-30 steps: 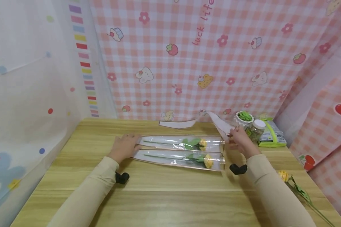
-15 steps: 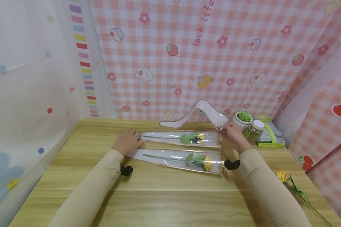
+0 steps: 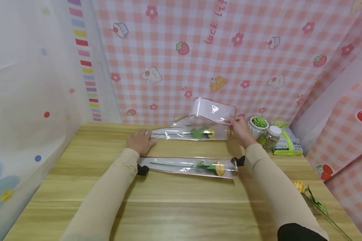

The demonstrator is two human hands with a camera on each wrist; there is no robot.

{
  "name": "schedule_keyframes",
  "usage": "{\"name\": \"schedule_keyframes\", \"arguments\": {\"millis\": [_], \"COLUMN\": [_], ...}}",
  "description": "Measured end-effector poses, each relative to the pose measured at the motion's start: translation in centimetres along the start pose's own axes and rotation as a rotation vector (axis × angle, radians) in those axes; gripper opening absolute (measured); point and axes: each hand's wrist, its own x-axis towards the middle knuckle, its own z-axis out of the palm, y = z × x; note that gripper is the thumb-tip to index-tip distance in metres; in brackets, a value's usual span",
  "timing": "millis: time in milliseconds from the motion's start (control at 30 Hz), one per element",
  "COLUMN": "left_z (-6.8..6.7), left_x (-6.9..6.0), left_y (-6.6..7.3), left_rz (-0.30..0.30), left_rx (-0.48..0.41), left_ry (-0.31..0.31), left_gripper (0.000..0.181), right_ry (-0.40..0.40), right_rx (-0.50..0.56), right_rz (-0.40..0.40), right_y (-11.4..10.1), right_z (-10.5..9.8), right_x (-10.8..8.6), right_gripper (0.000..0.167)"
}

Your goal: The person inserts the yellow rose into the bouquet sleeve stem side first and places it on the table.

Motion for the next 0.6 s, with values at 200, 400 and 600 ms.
{"name": "schedule_keyframes", "arguments": {"millis": [200,400,600], "left_z": [-0.1,-0.6,-1.6], "left_x": [0.3,-0.4,-2.9], "left_y": [0.2,0.3,-0.1], "left_rz": [0.035,0.084,0.173], "left_rx": [-0.009,-0.069,-0.082], "left_ry": [0.013,0.044,0.045], "left_gripper": [0.07,0.066,0.062], "right_ry": [0.129,0.092,-0.109], "right_rx": [-0.07,0.071,0.202], "right_rz": [-0.083,-0.203,-0.149], "right_y": [-1.3,-6.0,-8.3], "right_z": [-0.9,-1.4,-0.7], "right_x": [0.1,-4.0,-10.8], "right_gripper": [0.021,0.019,0.016]}}
